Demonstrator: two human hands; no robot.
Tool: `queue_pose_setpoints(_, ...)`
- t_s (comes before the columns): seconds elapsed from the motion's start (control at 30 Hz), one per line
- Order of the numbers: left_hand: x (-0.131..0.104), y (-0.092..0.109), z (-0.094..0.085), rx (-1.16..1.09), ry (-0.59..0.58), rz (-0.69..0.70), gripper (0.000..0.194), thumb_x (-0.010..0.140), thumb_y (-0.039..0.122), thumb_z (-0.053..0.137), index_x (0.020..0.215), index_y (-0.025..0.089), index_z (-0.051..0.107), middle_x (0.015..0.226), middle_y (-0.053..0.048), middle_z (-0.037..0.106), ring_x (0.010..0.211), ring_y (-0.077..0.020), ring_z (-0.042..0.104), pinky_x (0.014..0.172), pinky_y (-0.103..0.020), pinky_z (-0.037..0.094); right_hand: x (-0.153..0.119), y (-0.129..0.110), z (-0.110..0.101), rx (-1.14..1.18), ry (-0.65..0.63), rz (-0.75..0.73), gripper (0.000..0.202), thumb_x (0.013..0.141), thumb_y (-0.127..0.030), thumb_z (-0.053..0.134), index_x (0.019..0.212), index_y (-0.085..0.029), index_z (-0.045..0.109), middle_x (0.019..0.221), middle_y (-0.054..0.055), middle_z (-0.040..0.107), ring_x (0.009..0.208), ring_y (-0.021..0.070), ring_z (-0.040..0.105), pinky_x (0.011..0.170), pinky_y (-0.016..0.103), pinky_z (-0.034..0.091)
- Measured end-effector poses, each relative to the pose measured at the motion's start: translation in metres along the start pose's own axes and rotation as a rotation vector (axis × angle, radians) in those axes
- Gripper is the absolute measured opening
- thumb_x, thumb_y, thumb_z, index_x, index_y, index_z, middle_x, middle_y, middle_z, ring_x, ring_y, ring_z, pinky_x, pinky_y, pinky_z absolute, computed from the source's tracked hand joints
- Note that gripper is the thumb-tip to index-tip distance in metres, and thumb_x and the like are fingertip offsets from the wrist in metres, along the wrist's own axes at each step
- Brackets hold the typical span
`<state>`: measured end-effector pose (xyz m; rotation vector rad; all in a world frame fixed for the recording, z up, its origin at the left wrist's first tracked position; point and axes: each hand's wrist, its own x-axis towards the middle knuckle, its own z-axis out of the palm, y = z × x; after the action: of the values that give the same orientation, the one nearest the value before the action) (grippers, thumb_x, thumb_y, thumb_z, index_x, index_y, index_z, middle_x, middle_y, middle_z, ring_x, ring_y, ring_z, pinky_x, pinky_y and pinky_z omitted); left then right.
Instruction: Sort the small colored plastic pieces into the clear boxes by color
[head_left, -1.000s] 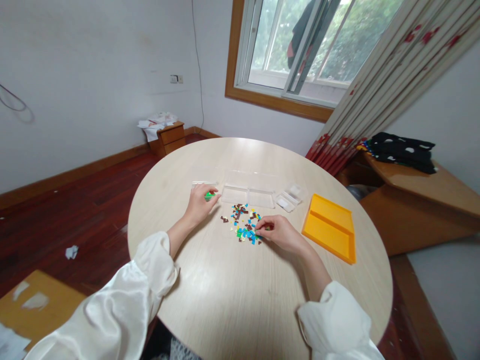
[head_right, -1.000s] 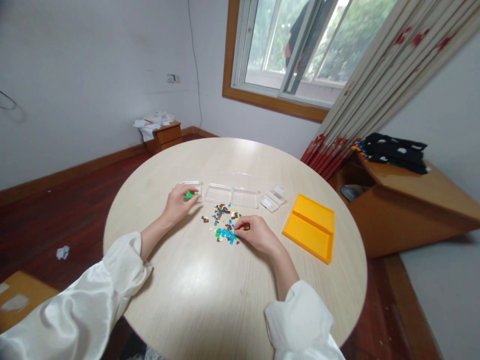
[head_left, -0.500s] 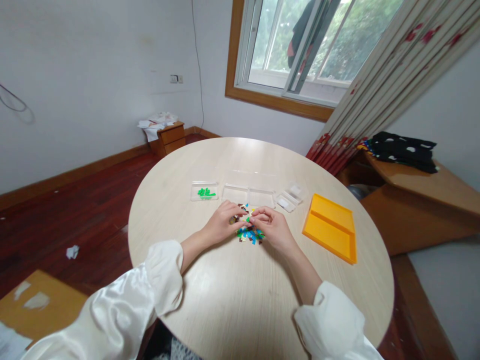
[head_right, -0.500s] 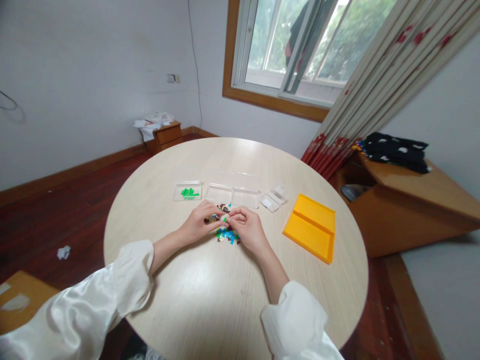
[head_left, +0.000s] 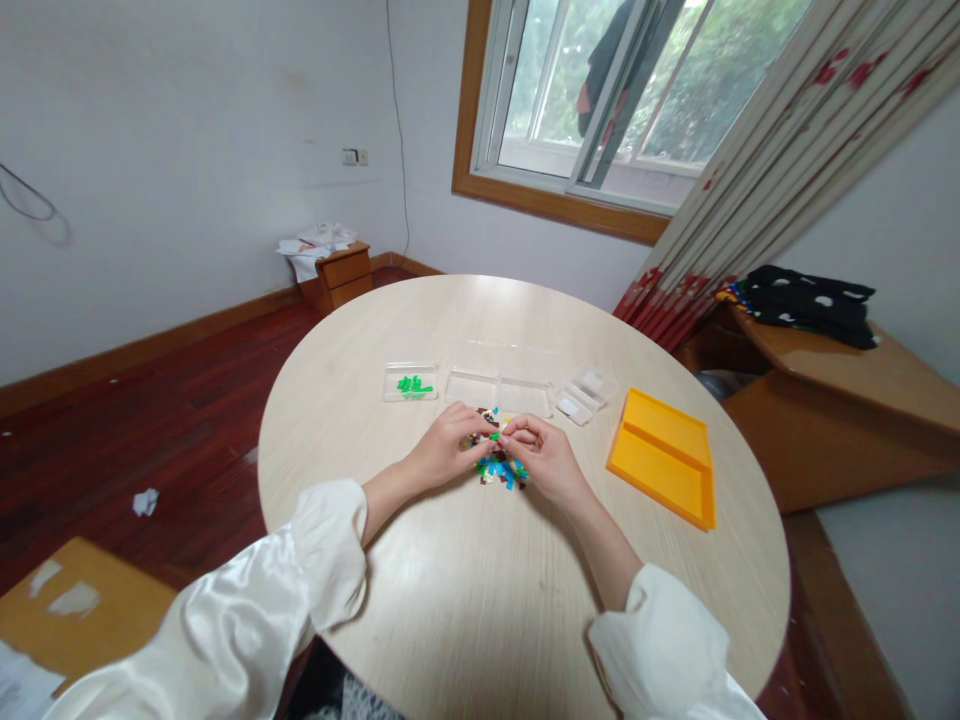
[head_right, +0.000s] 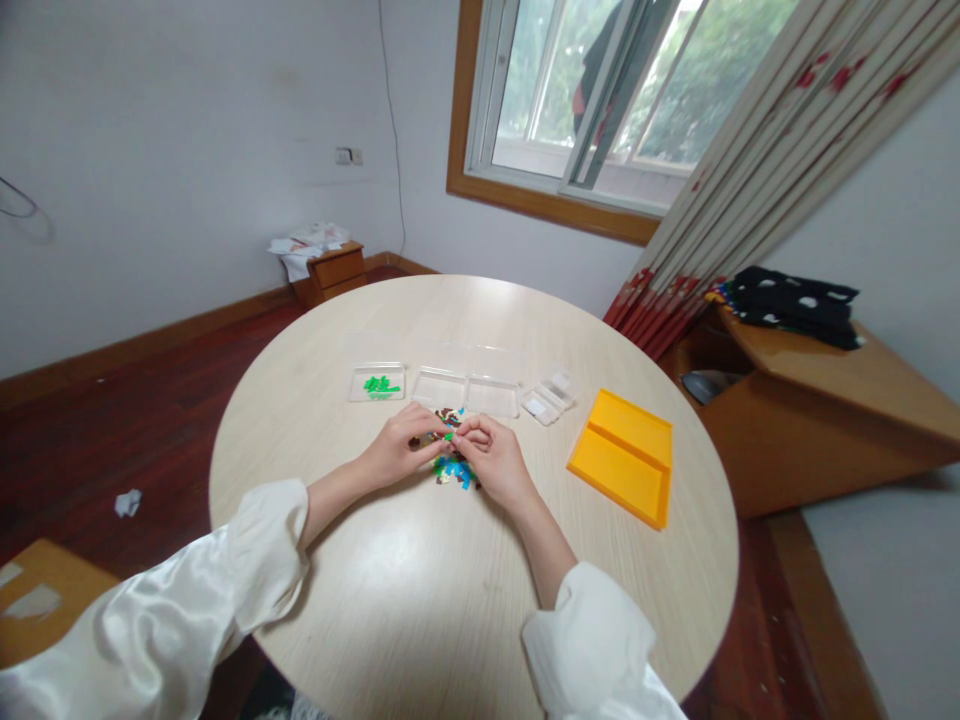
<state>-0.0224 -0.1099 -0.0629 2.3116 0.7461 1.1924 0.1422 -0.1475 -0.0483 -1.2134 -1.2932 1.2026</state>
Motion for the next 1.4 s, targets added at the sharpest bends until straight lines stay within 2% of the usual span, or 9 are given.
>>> queue_pose_setpoints(0.17,0.002,-0.006,-0.006,0.038,0.014,-0.043,0.012,0.082,0.023,0.058,0.085,0.019,0.068,0.081,-0.006,0.068,0.081,-0.0178,0.057,0.077,-0.034,0.043,0.0,0.004,0.0,-0.159,-0.022,-0.07,0.028,0.069,-0.044,0.066,0.077,-0.018,0.059,0.07,0.002,0.065,0.066,0.015,0.061,0.065,0.029,0.049)
queue_pose_setpoints(0.3,0.007,-0.025,-0.022,0.168,0.159,-0.168,0.01,0.08,0.021,0.057,0.082,0.019,0.067,0.079,-0.004,0.068,0.08,-0.0183,0.057,0.081,-0.036,0.042,-0.006,0.0,0.003,-0.507,-0.163,-0.212,0.009,0.077,-0.024,0.059,0.075,-0.018,0.065,0.077,0.004,0.067,0.072,0.0147,0.059,0.071,0.029,0.046)
queue_pose_setpoints(0.43,0.01,-0.054,-0.043,0.307,0.286,-0.375,0.011,0.077,0.018,0.058,0.08,0.017,0.068,0.081,-0.006,0.069,0.08,-0.0204,0.057,0.076,-0.035,0.043,-0.01,0.001,0.005,-0.773,-0.292,-0.337,0.012,0.078,-0.012,0.057,0.075,-0.017,0.068,0.078,0.006,0.066,0.08,0.0171,0.058,0.078,0.032,0.044)
queue_pose_setpoints(0.53,0.009,-0.073,-0.054,0.388,0.325,-0.487,0.011,0.074,0.018,0.058,0.079,0.016,0.068,0.081,-0.007,0.069,0.078,-0.0213,0.057,0.076,-0.035,0.043,-0.01,0.004,0.005,-0.848,-0.306,-0.375,0.016,0.082,-0.012,0.054,0.078,-0.016,0.068,0.08,0.008,0.066,0.083,0.0181,0.058,0.08,0.033,0.043)
queue_pose_setpoints(0.67,0.006,-0.086,-0.057,0.472,0.339,-0.555,0.013,0.074,0.022,0.058,0.077,0.019,0.07,0.084,-0.008,0.069,0.082,-0.024,0.058,0.079,-0.039,0.041,-0.01,0.005,0.003,-0.88,-0.308,-0.384,0.018,0.081,-0.008,0.053,0.081,-0.017,0.069,0.082,0.007,0.066,0.085,0.0181,0.058,0.08,0.033,0.043)
queue_pose_setpoints(0.93,0.004,-0.089,-0.055,0.531,0.335,-0.622,0.017,0.075,0.027,0.058,0.082,0.019,0.072,0.09,-0.011,0.067,0.091,-0.0298,0.055,0.08,-0.044,0.037,-0.01,0.005,0.002,-0.89,-0.309,-0.359,0.018,0.077,-0.005,0.055,0.081,-0.017,0.068,0.084,0.007,0.066,0.086,0.019,0.058,0.081,0.034,0.044)
queue_pose_setpoints(1.27,0.007,-0.074,-0.055,0.469,0.381,-0.585,0.014,0.077,0.024,0.056,0.081,0.019,0.068,0.09,-0.008,0.064,0.091,-0.0257,0.054,0.082,-0.041,0.035,-0.012,0.005,0.003,-0.889,-0.29,-0.346,0.024,0.075,-0.003,0.055,0.092,-0.016,0.065,0.089,0.008,0.065,0.088,0.019,0.058,0.082,0.034,0.044)
queue_pose_setpoints(1.4,0.008,-0.07,-0.054,0.433,0.381,-0.561,0.013,0.078,0.024,0.055,0.08,0.019,0.067,0.088,-0.007,0.064,0.088,-0.0236,0.054,0.081,-0.039,0.036,-0.011,0.005,0.003,-0.888,-0.292,-0.346,0.018,0.075,-0.004,0.057,0.085,-0.017,0.065,0.085,0.007,0.065,0.085,0.0184,0.057,0.08,0.033,0.043)
